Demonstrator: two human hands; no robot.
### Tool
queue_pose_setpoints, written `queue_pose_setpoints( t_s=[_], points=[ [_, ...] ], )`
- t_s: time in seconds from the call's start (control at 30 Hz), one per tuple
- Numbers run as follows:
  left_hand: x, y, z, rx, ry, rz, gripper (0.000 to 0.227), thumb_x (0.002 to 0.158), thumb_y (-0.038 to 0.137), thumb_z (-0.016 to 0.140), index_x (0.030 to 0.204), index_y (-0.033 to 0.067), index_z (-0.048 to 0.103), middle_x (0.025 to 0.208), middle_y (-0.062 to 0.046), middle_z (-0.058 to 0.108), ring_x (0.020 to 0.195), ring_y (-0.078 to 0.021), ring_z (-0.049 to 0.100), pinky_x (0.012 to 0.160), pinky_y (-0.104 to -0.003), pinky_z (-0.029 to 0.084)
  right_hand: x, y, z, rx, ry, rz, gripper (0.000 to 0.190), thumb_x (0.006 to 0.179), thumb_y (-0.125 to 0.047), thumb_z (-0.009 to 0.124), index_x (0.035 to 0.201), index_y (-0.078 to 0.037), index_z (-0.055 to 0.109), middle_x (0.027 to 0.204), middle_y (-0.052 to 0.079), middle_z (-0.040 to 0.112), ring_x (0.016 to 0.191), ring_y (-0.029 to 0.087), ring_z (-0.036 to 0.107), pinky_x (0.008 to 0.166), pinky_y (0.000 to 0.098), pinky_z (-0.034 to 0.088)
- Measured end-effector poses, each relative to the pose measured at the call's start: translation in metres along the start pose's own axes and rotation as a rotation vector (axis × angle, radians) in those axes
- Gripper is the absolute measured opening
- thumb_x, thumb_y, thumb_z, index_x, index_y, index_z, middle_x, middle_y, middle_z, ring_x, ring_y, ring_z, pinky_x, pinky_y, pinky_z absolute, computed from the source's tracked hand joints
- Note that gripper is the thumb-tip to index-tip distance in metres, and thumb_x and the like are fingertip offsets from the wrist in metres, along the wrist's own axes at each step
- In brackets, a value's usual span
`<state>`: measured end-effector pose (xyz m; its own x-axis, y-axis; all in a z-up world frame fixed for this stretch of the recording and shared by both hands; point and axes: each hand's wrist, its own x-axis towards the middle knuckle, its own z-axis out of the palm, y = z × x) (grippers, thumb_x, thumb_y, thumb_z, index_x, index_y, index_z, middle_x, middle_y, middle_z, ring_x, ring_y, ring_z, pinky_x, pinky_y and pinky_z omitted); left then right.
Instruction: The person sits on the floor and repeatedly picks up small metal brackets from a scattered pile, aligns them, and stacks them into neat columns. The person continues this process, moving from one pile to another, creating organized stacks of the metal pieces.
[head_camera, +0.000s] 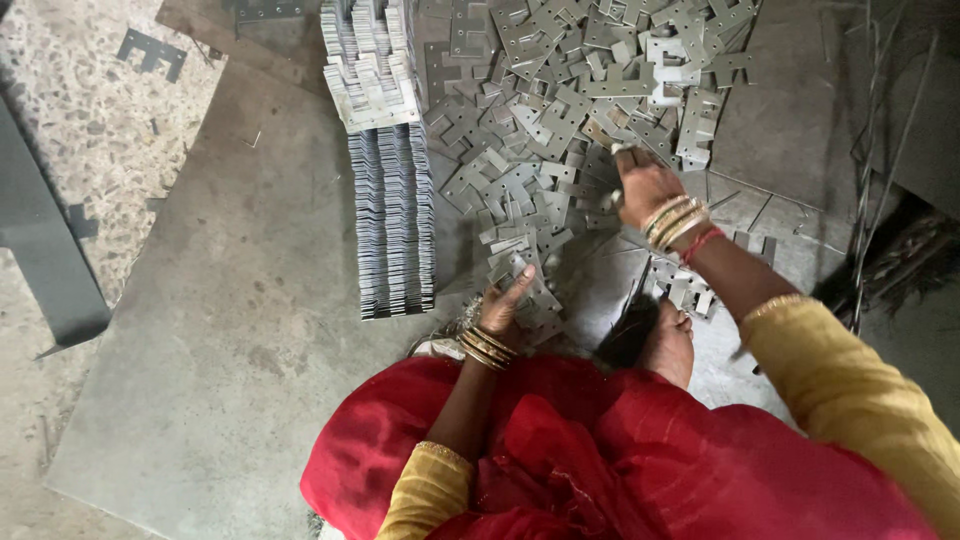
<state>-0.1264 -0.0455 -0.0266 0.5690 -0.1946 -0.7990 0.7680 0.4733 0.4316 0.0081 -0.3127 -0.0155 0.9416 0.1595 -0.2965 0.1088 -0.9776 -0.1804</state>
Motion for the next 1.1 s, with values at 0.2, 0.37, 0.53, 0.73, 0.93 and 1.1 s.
queue_pose_setpoints(
  t_s=[0.2, 0.37, 0.53, 0.73, 0.93, 1.1],
  points=[
    [0.015, -0.005, -0.003, 0.032, 0.046, 0.199, 0.088, 0.077, 0.035, 0.086, 0.150, 0.0091, 0.044, 0.136, -0.009, 0.063, 0.126, -0.0231, 0.058, 0.101, -0.045, 0.049, -0.003, 0.007, 0.014, -0.265, 0.041, -0.202, 0.060, 0.080, -0.011, 0.063, 0.137, 0.006, 0.050, 0.117, 0.027, 0.065, 0.104, 0.038, 0.068, 0.086, 0.0441, 0.060],
    [0.030, -0.026, -0.016, -0.071, 0.010, 0.251, 0.091, 0.073, 0.028, 0.089, 0.149, 0.0034, 0.046, 0.132, -0.014, 0.063, 0.117, -0.0285, 0.062, 0.094, -0.045, 0.054, -0.035, 0.002, 0.000, 0.053, 0.038, 0.084, 0.040, 0.095, -0.015, 0.061, 0.132, -0.002, 0.059, 0.086, 0.021, 0.073, 0.071, 0.031, 0.071, 0.066, 0.0430, 0.060],
    [0.038, -0.025, -0.019, -0.104, 0.119, 0.140, 0.089, 0.079, 0.028, 0.089, 0.149, 0.0079, 0.038, 0.132, -0.011, 0.057, 0.119, -0.0263, 0.058, 0.095, -0.049, 0.053, -0.042, -0.014, 0.003, 0.462, -0.011, -0.063, 0.046, 0.086, -0.030, 0.065, 0.121, -0.001, 0.064, 0.095, 0.015, 0.073, 0.072, 0.028, 0.073, 0.063, 0.0395, 0.062],
    [0.015, -0.012, -0.010, -0.026, 0.017, 0.203, 0.074, 0.074, 0.036, 0.086, 0.135, 0.0075, 0.057, 0.121, -0.011, 0.068, 0.106, -0.0276, 0.067, 0.086, -0.048, 0.059, -0.008, -0.004, 0.027, -0.033, -0.100, 0.245, 0.065, 0.086, -0.051, 0.078, 0.116, 0.005, 0.064, 0.091, 0.020, 0.074, 0.085, 0.034, 0.073, 0.076, 0.0454, 0.061],
    [0.004, 0.002, -0.001, -0.122, 0.007, 0.208, 0.065, 0.080, 0.042, 0.082, 0.132, 0.0102, 0.059, 0.112, -0.009, 0.067, 0.096, -0.0247, 0.066, 0.080, -0.046, 0.059, -0.024, -0.010, 0.022, 0.452, 0.104, 0.239, 0.048, 0.086, -0.029, 0.073, 0.128, -0.008, 0.065, 0.097, 0.012, 0.075, 0.078, 0.029, 0.074, 0.072, 0.0409, 0.062],
    [-0.008, 0.019, -0.007, -0.320, -0.209, 0.053, 0.071, 0.092, 0.066, 0.063, 0.128, 0.0056, 0.060, 0.108, -0.010, 0.067, 0.092, -0.0251, 0.067, 0.078, -0.043, 0.058, -0.045, -0.046, 0.009, 0.135, 0.412, -0.612, 0.043, 0.083, -0.017, 0.073, 0.126, -0.014, 0.065, 0.113, 0.011, 0.067, 0.099, 0.025, 0.068, 0.073, 0.0331, 0.061]
  ],
)
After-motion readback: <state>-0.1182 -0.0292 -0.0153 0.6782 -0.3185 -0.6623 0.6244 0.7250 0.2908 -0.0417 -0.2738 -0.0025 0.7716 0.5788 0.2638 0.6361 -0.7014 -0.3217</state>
